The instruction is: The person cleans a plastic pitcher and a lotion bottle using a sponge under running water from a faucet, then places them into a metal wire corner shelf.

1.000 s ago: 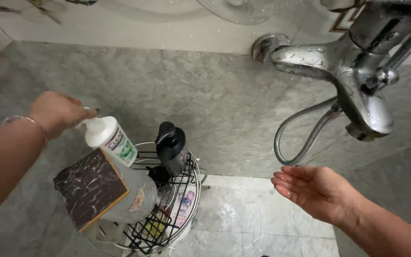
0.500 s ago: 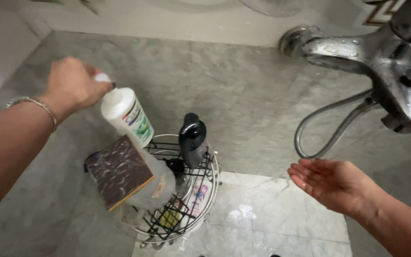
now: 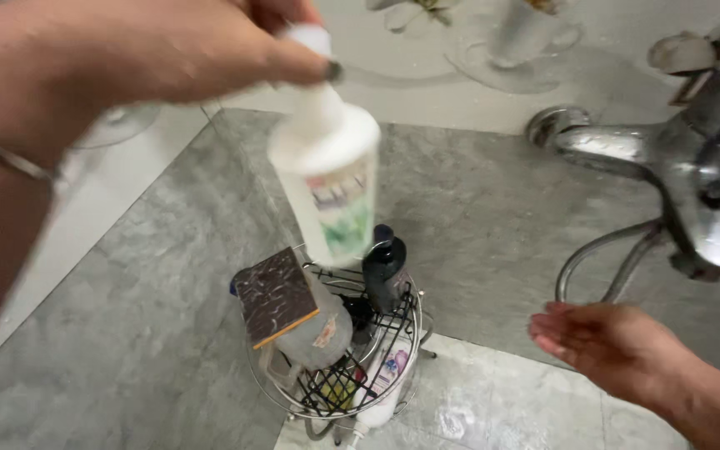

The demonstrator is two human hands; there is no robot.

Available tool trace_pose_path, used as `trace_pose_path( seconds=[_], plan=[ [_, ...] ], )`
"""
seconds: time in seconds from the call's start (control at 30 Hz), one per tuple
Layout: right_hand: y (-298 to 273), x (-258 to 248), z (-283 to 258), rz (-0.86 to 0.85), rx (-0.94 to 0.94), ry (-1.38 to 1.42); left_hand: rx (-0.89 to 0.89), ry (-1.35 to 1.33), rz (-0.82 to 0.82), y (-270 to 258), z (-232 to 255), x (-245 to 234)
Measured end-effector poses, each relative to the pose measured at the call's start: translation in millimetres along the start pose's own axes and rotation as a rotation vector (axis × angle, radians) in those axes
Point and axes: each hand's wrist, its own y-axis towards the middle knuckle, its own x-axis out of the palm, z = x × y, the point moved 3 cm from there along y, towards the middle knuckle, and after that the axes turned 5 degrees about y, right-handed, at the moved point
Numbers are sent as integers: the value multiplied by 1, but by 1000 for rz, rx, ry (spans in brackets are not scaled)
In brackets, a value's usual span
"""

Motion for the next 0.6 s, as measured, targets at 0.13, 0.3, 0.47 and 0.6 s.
trace_pose_path(
  seconds=[0.13,0.3,0.47,0.6],
  plan=[
    [-7,-11,-7,-415,-119,-760,278,-252,-196,-8,78,38],
    [-29,-47,-9,-648,-270,-974,456,-606,-381,-25,180,126],
    [-18,-98,-18,-408,-94,-825,366,-860,-475,-22,237,193],
    [-14,-124,-31,-233,-77,-723,38,-1280,-636,-13,265,251]
  ],
)
